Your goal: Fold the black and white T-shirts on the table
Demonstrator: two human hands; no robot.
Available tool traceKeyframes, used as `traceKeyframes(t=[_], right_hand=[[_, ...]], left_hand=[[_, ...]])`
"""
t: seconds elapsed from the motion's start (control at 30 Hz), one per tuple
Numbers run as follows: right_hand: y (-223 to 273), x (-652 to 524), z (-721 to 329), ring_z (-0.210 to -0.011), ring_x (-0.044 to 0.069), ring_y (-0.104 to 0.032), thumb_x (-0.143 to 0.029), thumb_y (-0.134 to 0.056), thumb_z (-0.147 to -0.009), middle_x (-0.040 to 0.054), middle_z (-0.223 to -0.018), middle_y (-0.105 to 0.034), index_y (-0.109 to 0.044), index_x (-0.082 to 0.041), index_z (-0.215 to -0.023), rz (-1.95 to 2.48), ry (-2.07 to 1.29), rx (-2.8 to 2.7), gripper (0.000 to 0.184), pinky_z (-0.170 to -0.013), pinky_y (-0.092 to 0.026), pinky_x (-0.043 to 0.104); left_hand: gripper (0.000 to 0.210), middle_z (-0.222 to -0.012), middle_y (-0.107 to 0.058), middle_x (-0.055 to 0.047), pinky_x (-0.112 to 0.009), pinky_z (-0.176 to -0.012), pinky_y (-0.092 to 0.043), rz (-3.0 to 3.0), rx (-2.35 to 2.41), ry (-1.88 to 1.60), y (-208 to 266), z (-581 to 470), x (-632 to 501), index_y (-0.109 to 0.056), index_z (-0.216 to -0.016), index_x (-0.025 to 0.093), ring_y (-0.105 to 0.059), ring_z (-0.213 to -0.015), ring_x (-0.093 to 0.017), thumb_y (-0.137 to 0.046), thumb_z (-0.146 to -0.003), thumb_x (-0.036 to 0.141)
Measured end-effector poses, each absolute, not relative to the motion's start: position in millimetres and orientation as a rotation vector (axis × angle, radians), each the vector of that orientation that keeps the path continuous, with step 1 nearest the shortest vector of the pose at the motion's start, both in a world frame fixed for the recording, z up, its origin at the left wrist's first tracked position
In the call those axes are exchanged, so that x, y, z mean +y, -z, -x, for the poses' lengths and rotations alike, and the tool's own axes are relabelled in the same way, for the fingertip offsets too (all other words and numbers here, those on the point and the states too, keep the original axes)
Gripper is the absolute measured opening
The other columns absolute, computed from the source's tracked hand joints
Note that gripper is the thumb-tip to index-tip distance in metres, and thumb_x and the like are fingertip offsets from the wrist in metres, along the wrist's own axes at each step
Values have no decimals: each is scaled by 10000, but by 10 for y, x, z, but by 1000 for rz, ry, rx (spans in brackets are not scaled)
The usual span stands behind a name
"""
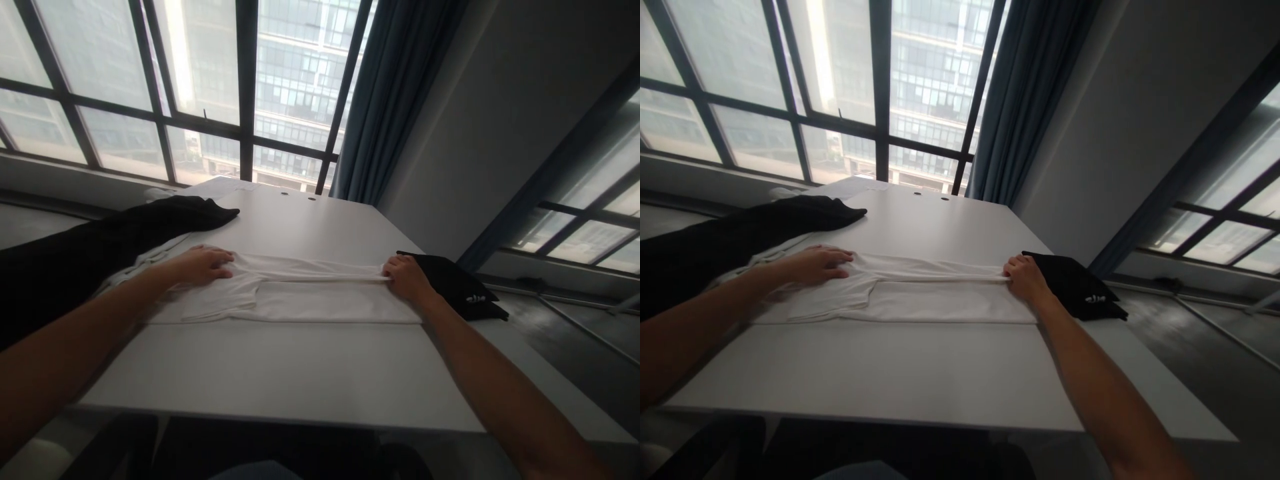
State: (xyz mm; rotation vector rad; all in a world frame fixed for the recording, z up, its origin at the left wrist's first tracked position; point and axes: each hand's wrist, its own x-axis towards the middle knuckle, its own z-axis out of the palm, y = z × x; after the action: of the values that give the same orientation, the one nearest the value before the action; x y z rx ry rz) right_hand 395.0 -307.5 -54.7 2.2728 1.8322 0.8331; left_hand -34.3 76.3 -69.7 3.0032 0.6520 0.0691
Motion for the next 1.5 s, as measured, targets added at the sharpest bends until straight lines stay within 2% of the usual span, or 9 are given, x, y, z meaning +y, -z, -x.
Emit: traceKeyframes(t=[0.17,0.4,0.6,0.77,0.93,1.1,1.2,1.37,1.5], right_hand=[[498,-3106,-3963,-954,286,-554,-88,-549,-822,138,-919,-696,-748,-156,-840,-2329,-1126,1665,212,-918,-325,411],[570,-3074,-3971,-1058,266,-584,-35,-561,-754,124,-1026,-721,-790,-176,-840,-2369,-628,1643,282,-915,-360,379],[482,-3129,-3942,-1074,285,-622,-85,-573,-758,130,-1095,-740,-789,-182,-793,-2478,-541,1538,239,-920,-411,400],[455,-3182,-3990,-1032,296,-665,-146,-540,-837,163,-1054,-757,-787,-159,-824,-2571,-532,1300,247,-919,-439,414],[567,-3119,-3966,-1244,297,-614,-258,-491,-929,153,-1342,-683,-740,-146,-1212,-2741,-628,1573,394,-1055,-456,430],[816,-2948,-3893,-1489,242,-409,-412,-489,-980,103,-1602,-466,-545,-206,-1497,-2764,-208,1864,560,-1238,-301,432],[907,-2903,-3921,-1535,224,-330,-496,-402,-1023,89,-1643,-399,-489,-229,-1544,-2732,38,1834,592,-1272,-227,422],[928,-2920,-4026,-1565,234,-250,-552,-368,-1027,77,-1677,-326,-431,-241,-1584,-2742,125,1773,641,-1288,-183,435],[915,-2953,-4108,-1565,253,-247,-562,-382,-1018,75,-1674,-334,-417,-244,-1592,-2770,149,1698,657,-1285,-196,456]], left_hand=[[733,-1539,-553,-81,-474,-1225,-249,-2977,688,-84,746,349,815,-630,-1423,281,-482,-1424,-326,-472,-867,732],[563,-1477,-607,-109,-563,-1220,-207,-3040,683,-43,562,355,641,-745,-1210,266,-524,-1373,-352,-520,-881,663],[559,-1403,-659,-126,-576,-1233,-121,-3130,635,-128,504,346,516,-765,-1020,213,-538,-1351,-335,-475,-901,675],[636,-1532,-550,-127,-541,-1228,-185,-3113,603,-195,630,283,453,-678,-1306,221,-487,-1412,-311,-349,-975,652],[792,-1630,-411,-153,-509,-1246,-185,-3042,477,-62,669,214,290,-468,-1554,174,-368,-1503,-322,-327,-974,694],[906,-1699,-245,-155,-534,-1257,-119,-3029,338,42,654,180,87,-311,-1640,203,-222,-1565,-344,-396,-935,766],[916,-1714,-148,-163,-576,-1246,-102,-3003,314,148,641,185,-51,-217,-1668,225,-129,-1584,-364,-390,-947,764],[1041,-1718,-42,-156,-598,-1241,-75,-3010,166,225,653,215,-321,-91,-1682,264,-40,-1587,-386,-478,-884,809],[792,-1725,-75,-118,-581,-1247,-73,-3040,194,200,733,191,-424,-110,-1682,279,-60,-1594,-343,-294,-1020,675]])
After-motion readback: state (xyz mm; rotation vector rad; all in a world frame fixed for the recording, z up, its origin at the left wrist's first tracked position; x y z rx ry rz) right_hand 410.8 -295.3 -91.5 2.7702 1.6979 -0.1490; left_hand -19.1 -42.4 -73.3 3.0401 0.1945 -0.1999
